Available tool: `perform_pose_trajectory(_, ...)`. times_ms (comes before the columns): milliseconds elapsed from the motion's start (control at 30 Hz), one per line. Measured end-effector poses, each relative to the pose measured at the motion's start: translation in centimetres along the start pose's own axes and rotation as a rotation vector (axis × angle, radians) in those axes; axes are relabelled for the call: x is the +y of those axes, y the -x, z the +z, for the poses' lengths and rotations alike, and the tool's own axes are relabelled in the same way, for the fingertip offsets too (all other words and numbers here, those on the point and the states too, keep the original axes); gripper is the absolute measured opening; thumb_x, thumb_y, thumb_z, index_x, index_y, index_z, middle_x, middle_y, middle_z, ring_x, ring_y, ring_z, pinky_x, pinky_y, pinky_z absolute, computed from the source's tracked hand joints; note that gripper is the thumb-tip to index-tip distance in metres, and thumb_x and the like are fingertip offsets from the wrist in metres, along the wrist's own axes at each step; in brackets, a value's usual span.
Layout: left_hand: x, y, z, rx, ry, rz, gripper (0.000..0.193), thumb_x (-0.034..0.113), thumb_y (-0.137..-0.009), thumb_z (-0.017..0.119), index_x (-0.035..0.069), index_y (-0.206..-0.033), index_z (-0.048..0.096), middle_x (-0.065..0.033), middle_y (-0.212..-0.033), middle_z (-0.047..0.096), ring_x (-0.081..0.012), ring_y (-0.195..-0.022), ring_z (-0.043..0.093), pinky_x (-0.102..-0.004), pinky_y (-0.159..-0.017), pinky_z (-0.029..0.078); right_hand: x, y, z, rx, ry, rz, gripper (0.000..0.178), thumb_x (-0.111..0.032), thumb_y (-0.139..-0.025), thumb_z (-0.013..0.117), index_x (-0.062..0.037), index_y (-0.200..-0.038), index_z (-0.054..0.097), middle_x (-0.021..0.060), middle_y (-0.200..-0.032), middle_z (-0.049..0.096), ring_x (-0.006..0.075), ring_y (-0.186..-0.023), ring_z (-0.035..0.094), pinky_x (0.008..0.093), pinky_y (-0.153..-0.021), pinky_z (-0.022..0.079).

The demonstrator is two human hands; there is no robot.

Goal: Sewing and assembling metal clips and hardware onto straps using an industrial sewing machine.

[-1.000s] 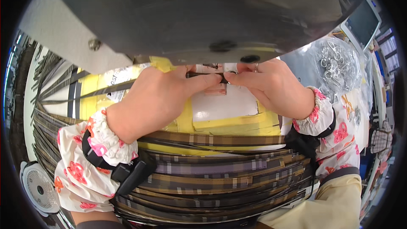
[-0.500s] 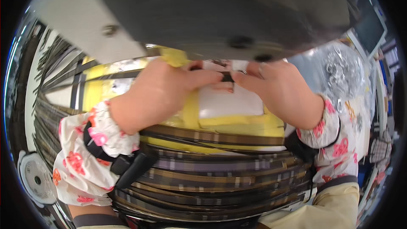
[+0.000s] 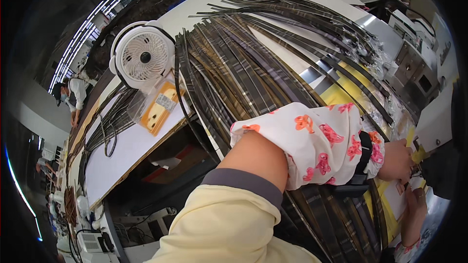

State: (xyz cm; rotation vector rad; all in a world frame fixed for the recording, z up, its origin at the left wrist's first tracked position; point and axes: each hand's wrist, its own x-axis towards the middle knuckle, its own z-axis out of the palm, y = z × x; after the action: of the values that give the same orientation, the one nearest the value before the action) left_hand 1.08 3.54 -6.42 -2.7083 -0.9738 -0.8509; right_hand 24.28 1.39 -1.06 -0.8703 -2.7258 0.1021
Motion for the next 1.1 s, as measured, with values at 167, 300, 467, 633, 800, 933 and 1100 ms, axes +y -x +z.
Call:
perform_pose_trajectory(167,0.2,0.3,0.4,0.034,-0.143,0.049,0.010,0.028,-0.069,0.062,0.033,-0.075,0.069,0.0049,-0.079,0.065,-0.0207,-0.086,0.060,-0.0418,-0.073,0.039,0.7,0.3,0.2,-0.023,0.144,-0.081,0.029,0.007,-0.079,0.050,0.0041,-0.107,0.059,0.0191,-0.087,0.052,0.0350,-0.080,0.054,0.0406,-0.067,0.044)
perform_pose_trajectory(300,0.6,0.9,-0.5,0.005,-0.108,-0.028,0.009,0.031,-0.069,0.062,0.030,-0.074,0.069,0.0026,-0.081,0.066,-0.0236,-0.090,0.059,-0.0414,-0.075,0.039,1.2,0.5,0.6,-0.038,0.121,-0.075,0.029,0.006,-0.080,0.050,0.0044,-0.108,0.058,0.0185,-0.087,0.051,0.0345,-0.080,0.054,0.0398,-0.067,0.044)
perform_pose_trajectory(467,0.4,0.2,-0.5,0.042,-0.148,0.048,0.012,0.033,-0.069,0.063,0.026,-0.073,0.071,0.0027,-0.080,0.066,-0.0241,-0.094,0.057,-0.0383,-0.078,0.039,0.8,0.3,0.8,-0.008,0.027,-0.007,0.033,0.007,-0.080,0.049,0.0057,-0.111,0.057,0.0181,-0.088,0.050,0.0334,-0.084,0.053,0.0366,-0.072,0.043)
perform_pose_trajectory(633,0.9,-0.3,1.2,0.062,-0.135,-0.021,0.015,0.032,-0.070,0.063,0.021,-0.074,0.073,0.0046,-0.080,0.067,-0.0226,-0.093,0.057,-0.0361,-0.080,0.038,-0.4,-0.1,-0.9,-0.066,0.125,-0.123,0.022,0.001,-0.088,0.055,0.0007,-0.110,0.060,0.0156,-0.093,0.058,0.0300,-0.081,0.058,0.0359,-0.068,0.045)
perform_pose_trajectory(800,1.8,0.1,1.9,0.063,-0.106,-0.089,0.016,0.031,-0.071,0.062,0.019,-0.073,0.072,0.0044,-0.079,0.067,-0.0217,-0.093,0.057,-0.0381,-0.080,0.038,-0.9,-0.4,-1.6,-0.147,0.068,-0.060,0.029,0.000,-0.090,0.056,-0.0022,-0.119,0.060,0.0184,-0.100,0.058,0.0377,-0.091,0.056,0.0416,-0.077,0.046)
perform_pose_trajectory(933,1.8,0.9,1.0,0.052,-0.108,-0.068,0.015,0.030,-0.071,0.062,0.018,-0.073,0.072,0.0038,-0.078,0.067,-0.0214,-0.093,0.057,-0.0407,-0.082,0.039,-0.7,-0.3,-1.7,-0.154,0.094,-0.047,0.028,0.000,-0.089,0.055,-0.0025,-0.116,0.062,0.0183,-0.104,0.058,0.0364,-0.093,0.058,0.0412,-0.077,0.046)
perform_pose_trajectory(1100,2.2,1.3,0.1,0.033,-0.115,-0.063,0.015,0.028,-0.072,0.061,0.017,-0.072,0.071,0.0031,-0.077,0.067,-0.0211,-0.092,0.058,-0.0439,-0.084,0.039,-0.5,-0.2,-1.6,-0.176,0.109,-0.048,0.030,0.002,-0.088,0.055,-0.0029,-0.117,0.062,0.0186,-0.108,0.058,0.0373,-0.095,0.058,0.0411,-0.078,0.047)
